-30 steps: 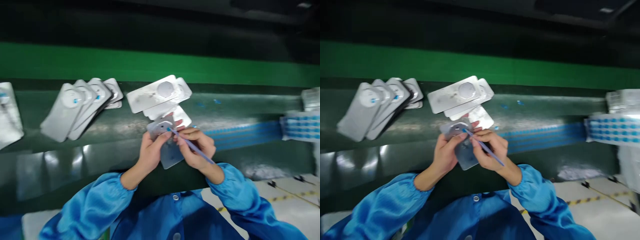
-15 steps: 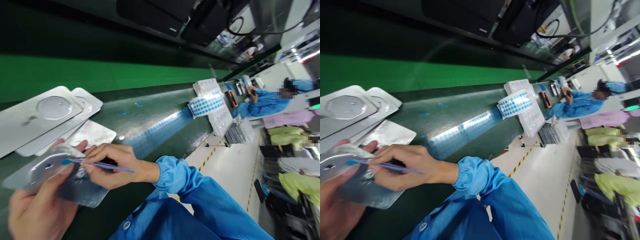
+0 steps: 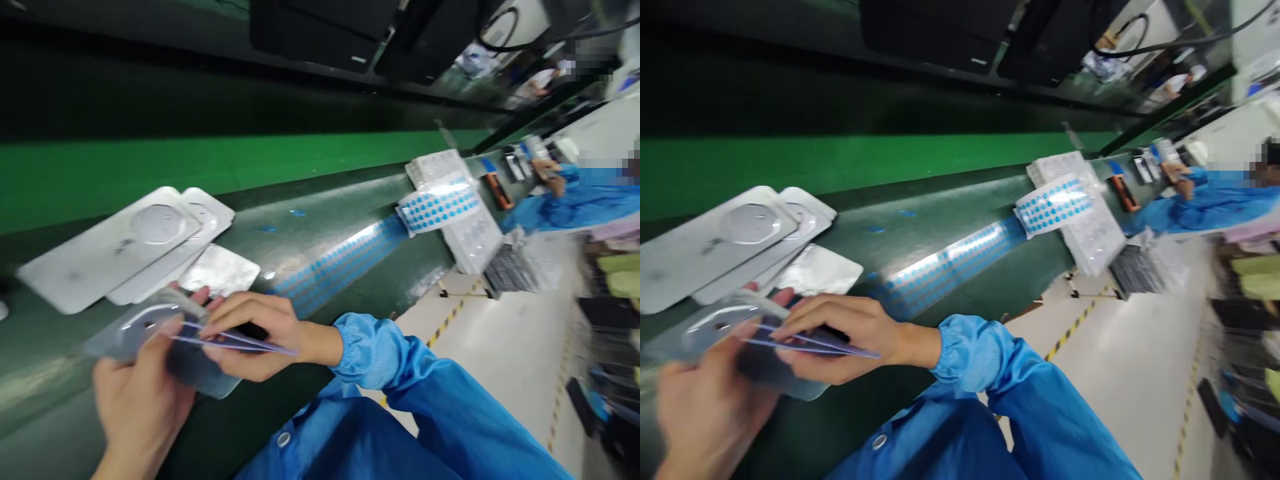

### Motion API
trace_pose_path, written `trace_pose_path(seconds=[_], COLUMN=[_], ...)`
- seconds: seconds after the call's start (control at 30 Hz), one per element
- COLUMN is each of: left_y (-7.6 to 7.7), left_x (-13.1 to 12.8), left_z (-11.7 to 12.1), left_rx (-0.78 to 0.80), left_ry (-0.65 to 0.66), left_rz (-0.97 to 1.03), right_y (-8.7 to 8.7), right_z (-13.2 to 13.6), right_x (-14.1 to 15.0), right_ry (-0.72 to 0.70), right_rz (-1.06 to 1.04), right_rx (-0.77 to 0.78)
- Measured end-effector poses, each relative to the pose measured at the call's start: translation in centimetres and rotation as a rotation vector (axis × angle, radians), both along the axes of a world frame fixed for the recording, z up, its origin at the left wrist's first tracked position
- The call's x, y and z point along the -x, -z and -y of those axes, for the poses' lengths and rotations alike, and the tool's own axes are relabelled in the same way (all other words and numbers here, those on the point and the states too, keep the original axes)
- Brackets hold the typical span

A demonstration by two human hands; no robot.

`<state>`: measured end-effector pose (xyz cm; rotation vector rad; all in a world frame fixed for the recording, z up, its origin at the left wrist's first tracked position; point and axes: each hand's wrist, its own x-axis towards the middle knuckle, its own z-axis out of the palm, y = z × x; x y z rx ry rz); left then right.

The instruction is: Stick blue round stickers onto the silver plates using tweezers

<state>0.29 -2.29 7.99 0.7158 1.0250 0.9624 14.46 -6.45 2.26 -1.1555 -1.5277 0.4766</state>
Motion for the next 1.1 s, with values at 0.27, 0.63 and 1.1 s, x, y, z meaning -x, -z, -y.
trace_pose_path(seconds=[0.27,0.63,1.1], left_y=[1.3,0.3,0.3], left_x=[0.5,0.9,1.7], left_z=[0.8,1.7,1.3], left_rx=[0.083,0.066,0.233], left_ry=[-0.071,-0.005,0.193], left_rz=[-0.076,-0.037,0.068], right_y=[-3.6,-3.9,-4.1], right_z=[2.2,2.8,2.3], right_x=[0.1,-0.5,-1.9], right_ry=[0.025,0.274,0.018], right_rz=[-0.120,-0.196,-0.375], right_rx=[-0.246,-0.139,0.036])
